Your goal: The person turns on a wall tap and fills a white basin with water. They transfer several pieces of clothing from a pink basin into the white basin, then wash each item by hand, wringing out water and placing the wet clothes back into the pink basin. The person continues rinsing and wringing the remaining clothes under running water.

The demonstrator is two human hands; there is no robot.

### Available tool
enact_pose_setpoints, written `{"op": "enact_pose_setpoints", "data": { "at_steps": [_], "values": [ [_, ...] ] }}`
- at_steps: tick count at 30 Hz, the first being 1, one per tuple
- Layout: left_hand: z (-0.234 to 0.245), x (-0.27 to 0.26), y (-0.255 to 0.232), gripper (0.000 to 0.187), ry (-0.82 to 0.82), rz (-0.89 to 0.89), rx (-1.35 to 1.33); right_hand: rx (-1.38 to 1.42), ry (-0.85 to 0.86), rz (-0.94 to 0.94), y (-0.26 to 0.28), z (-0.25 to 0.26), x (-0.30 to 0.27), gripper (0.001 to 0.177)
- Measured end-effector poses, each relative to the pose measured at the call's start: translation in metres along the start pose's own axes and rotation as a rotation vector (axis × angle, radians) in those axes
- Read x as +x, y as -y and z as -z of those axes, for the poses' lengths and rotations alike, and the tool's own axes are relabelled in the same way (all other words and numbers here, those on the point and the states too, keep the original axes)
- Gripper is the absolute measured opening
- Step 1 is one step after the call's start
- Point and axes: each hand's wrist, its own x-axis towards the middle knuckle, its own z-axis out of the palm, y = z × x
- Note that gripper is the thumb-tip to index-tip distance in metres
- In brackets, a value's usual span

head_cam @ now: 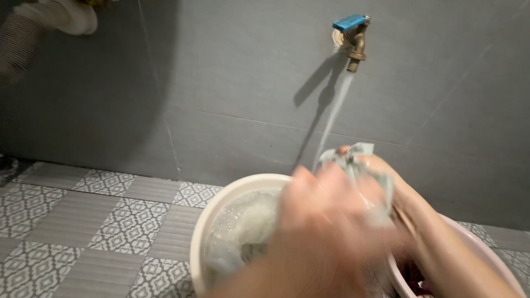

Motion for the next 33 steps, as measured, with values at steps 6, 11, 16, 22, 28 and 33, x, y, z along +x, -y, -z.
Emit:
{"op": "enact_pose_setpoints", "data": {
  "at_steps": [6, 11, 16, 22, 28, 33],
  "values": [
    [-0.043, -0.051, -0.028, 0.013, 0.233, -0.153, -0.058, -0.909, 0.141, -0.035, 0.031, -0.083, -0.021, 0.015],
    [-0.068, -0.063, -0.004, 0.018, 0.354, -0.242, 0.077, -0.927, 0.050, 0.156, 0.054, -0.109, 0.003, 0.012],
    [-0.092, -0.050, 0.013, 0.017, 0.603, -0.274, 0.252, -0.911, -0.095, 0.273, 0.055, -0.101, 0.021, 0.010],
    [-0.124, -0.091, 0.024, 0.020, 0.919, -0.365, 0.358, -0.993, -0.081, 0.348, 0.015, -0.092, 0.027, 0.011],
    [-0.131, -0.124, 0.013, 0.019, 1.038, -0.339, 0.312, -0.958, -0.060, 0.274, -0.035, -0.094, 0.027, 0.015],
    [-0.141, -0.177, 0.000, 0.015, 0.393, -0.094, 0.026, -1.088, 0.006, 0.191, 0.003, -0.043, 0.001, 0.016]
  ]
}}
